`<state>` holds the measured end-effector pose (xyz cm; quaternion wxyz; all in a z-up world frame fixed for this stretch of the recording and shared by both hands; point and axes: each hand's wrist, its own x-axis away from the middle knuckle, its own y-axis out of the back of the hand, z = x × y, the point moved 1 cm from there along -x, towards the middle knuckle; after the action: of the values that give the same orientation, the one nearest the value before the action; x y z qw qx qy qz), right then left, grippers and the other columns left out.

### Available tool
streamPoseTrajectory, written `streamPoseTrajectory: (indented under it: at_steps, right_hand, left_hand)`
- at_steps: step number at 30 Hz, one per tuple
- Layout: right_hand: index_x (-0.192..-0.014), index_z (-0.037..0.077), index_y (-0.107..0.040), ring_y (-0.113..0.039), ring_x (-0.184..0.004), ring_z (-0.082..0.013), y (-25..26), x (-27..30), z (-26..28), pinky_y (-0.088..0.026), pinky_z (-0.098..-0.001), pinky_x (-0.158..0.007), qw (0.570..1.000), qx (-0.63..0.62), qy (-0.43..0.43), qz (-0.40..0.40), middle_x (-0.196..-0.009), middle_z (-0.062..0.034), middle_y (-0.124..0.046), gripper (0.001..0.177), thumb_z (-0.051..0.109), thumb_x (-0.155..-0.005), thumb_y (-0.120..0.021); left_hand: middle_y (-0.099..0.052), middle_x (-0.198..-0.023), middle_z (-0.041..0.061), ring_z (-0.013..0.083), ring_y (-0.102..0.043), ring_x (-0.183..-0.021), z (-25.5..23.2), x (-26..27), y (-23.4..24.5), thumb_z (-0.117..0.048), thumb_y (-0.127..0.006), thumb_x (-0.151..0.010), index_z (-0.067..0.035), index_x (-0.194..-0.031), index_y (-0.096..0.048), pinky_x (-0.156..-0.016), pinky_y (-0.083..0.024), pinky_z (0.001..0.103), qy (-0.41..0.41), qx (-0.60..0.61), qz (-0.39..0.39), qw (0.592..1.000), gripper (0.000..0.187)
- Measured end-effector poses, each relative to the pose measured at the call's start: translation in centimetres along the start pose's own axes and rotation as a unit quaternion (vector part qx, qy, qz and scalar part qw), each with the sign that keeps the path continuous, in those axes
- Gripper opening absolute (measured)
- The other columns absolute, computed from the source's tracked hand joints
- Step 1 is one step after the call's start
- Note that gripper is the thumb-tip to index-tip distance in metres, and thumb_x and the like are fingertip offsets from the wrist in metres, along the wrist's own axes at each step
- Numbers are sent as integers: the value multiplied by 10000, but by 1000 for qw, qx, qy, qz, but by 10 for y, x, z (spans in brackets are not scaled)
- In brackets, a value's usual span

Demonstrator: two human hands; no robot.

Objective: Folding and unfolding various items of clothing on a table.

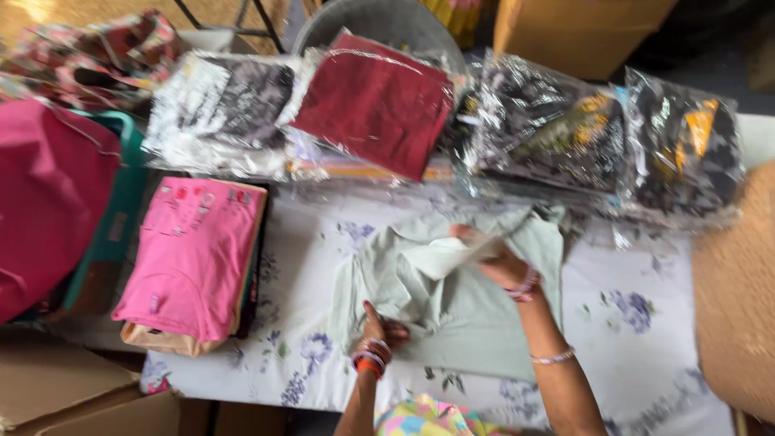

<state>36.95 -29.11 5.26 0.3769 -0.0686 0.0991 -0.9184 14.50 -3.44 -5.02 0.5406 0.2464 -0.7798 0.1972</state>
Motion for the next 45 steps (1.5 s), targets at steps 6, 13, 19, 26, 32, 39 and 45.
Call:
streamPoseTrajectory:
  at_steps: [6,13,19,26,32,39,45]
  right_hand:
    - [-1090,90,-668,-399,-1503,-393,59,222,-9,-356,-527,-1251,909,-373,157,-102,-1679,-166,-414,57,121,-1043,-665]
    - [-1358,161,-512,-413,-1457,-356,29,353,-72,-364,-536,-1180,834,-407,55,-368,-1635,-145,-412,387,362,-1039,-599]
    - [-1402,23,-509,-486,-1345,-434,0,391,-87,-396,-618,-1052,733,-543,130,-389,-1474,-266,-543,765,646,-967,-591]
    - [-1374,-32,-582,-630,-1173,-306,12,439,-169,-510,-475,-980,865,-91,-86,-486,-1366,-236,-609,606,145,-856,-841]
    - [-1235,241,-626,-596,-742,-121,40,432,-79,-504,-275,-649,738,-296,-61,-604,-1162,-52,-763,363,97,-913,-714]
    - [-1193,191,-649,-636,-997,-141,42,417,-34,-548,-354,-751,765,-252,-6,-592,-1171,38,-657,206,166,-990,-670]
    - [-1256,180,-614,-620,-1101,-183,43,418,-43,-545,-364,-783,772,-262,28,-578,-1211,25,-664,279,207,-994,-707]
  left_hand:
    - [-758,-782,222,342,-719,-691,-6,10,0,-923,-99,-820,101,-918,-740,-673,-593,425,9,-23,14,1000,1212]
    - [-765,-1059,250,371,-739,-936,-9,16,4,-988,-111,-741,125,-1180,-677,-848,-562,433,4,-20,42,999,1324]
    - [-737,-1207,227,346,-711,-1066,-13,36,4,-1030,-183,-688,92,-1259,-651,-943,-535,421,8,-1,66,998,1343]
    - [-724,-1238,208,359,-703,-1076,-3,-11,15,-695,-411,-866,37,-1278,-636,-975,-536,485,24,18,88,996,870]
    - [-721,-1123,205,376,-697,-1014,9,-47,31,-266,-407,-944,10,-1152,-617,-951,-556,521,31,62,111,991,403]
    - [-649,-962,189,345,-676,-909,25,-59,49,-54,-474,-936,48,-1003,-546,-894,-609,542,-30,174,136,975,143]
    - [-678,-1026,102,239,-668,-882,44,-74,68,117,-465,-805,-79,-1033,-548,-729,-552,368,-123,242,155,950,312]
